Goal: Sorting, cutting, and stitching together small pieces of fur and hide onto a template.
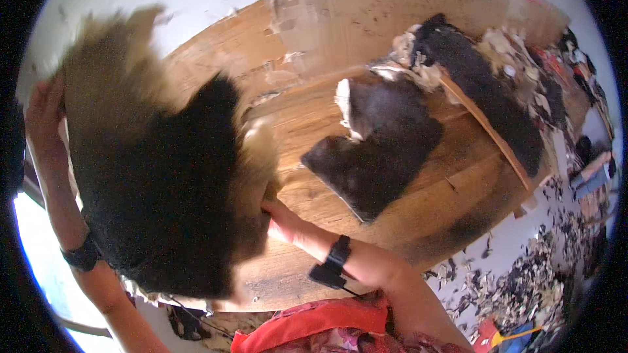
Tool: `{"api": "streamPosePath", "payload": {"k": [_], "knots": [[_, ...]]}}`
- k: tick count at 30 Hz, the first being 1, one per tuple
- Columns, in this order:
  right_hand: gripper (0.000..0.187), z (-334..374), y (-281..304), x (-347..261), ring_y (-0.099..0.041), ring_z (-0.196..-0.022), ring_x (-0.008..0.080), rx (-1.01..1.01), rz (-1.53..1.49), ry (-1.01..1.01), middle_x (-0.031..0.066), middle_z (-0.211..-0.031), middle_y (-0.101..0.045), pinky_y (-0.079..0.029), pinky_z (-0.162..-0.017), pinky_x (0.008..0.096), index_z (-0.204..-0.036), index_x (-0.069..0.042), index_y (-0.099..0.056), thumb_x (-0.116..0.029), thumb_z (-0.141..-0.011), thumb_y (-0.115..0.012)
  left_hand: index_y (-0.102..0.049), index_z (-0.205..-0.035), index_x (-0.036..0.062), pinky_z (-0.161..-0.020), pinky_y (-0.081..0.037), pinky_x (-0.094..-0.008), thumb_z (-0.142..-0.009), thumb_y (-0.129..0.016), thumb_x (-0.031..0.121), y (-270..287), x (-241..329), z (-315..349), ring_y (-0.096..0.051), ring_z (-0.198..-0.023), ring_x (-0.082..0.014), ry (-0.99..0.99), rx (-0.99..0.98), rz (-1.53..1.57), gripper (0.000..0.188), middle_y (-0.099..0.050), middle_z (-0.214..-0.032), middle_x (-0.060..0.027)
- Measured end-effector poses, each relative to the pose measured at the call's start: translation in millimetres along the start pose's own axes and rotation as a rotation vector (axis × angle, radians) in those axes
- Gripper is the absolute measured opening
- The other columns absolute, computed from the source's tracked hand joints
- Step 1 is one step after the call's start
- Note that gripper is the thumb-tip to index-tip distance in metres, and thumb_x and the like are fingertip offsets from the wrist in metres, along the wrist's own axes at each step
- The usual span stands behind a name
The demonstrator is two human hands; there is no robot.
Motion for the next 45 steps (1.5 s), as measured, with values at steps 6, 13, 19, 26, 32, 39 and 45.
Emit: {"api": "streamPosePath", "payload": {"k": [6,13,19,26,32,39,45], "knots": [[0.052,154,-62,-63,-0.059,-0.114,0.0249,0.689,0.369,0.298,0.0134,-0.129,-0.058,-0.049,-0.097,0.0389,-0.137,-0.003,-0.046,-0.006,-0.087,-0.062,-0.059,-0.080,0.0076,-0.056,-0.047,-0.0262,-0.089,-0.068,0.013,-11,-124,93,-0.050,-0.063,-0.0054,0.478,-0.294,-0.065,0.014,-0.051,-0.069,0.0038],[0.077,376,17,-84,-0.043,-0.129,0.0244,1.513,1.365,0.764,0.0187,-0.142,-0.041,-0.035,-0.108,0.0378,-0.146,0.003,-0.026,-0.008,-0.084,-0.070,-0.063,-0.114,0.0045,-0.078,-0.053,-0.0318,-0.074,-0.077,0.006,-202,-145,293,-0.062,-0.093,-0.0192,0.473,-0.837,0.353,0.042,-0.062,-0.097,-0.0082],[0.057,353,9,-81,-0.047,-0.123,0.0378,1.407,2.058,0.402,0.0219,-0.133,-0.050,-0.038,-0.104,0.0410,-0.135,-0.005,-0.049,-0.014,-0.084,-0.071,-0.067,-0.113,0.0047,-0.091,-0.050,-0.0391,-0.074,-0.077,0.016,-273,-128,341,-0.060,-0.109,-0.0308,0.171,-1.156,0.268,0.042,-0.061,-0.122,-0.0184],[0.027,239,27,-105,-0.057,-0.094,0.0389,1.221,2.257,0.730,0.0179,-0.097,-0.062,-0.045,-0.087,0.0455,-0.101,-0.006,-0.063,-0.019,-0.079,-0.074,-0.067,-0.097,0.0036,-0.087,-0.046,-0.0426,-0.072,-0.076,0.015,-293,-114,355,-0.057,-0.102,-0.0354,0.127,-1.094,0.223,0.029,-0.062,-0.099,-0.0157],[0.017,238,34,-110,-0.054,-0.085,0.0361,1.078,2.287,0.634,0.0141,-0.083,-0.055,-0.043,-0.075,0.0462,-0.086,-0.007,-0.057,-0.015,-0.080,-0.071,-0.060,-0.082,0.0021,-0.073,-0.046,-0.0440,-0.073,-0.070,0.005,-274,-86,348,-0.057,-0.086,-0.0371,0.124,-0.949,0.202,0.013,-0.057,-0.086,-0.0159],[0.016,237,40,-116,-0.053,-0.091,0.0340,1.163,2.386,0.584,0.0146,-0.090,-0.056,-0.042,-0.080,0.0458,-0.087,-0.008,-0.056,-0.018,-0.083,-0.068,-0.057,-0.079,0.0011,-0.068,-0.045,-0.0447,-0.072,-0.066,-0.005,-301,-92,351,-0.056,-0.077,-0.0387,0.139,-0.815,0.297,0.013,-0.054,-0.083,-0.0167],[0.021,252,54,-134,-0.056,-0.080,0.0361,1.090,2.198,0.517,0.0166,-0.089,-0.057,-0.047,-0.072,0.0450,-0.092,-0.006,-0.058,-0.021,-0.084,-0.070,-0.060,-0.079,0.0002,-0.067,-0.048,-0.0417,-0.071,-0.071,-0.002,-316,-99,349,-0.061,-0.075,-0.0346,0.181,-0.872,0.300,0.013,-0.060,-0.079,-0.0162]]}}
Point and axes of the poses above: each hand's wrist, its own z-axis away from the middle knuckle, its own y-axis out of the back of the hand, x = y × z, the point moved 4 cm from there along -z, towards the middle knuckle
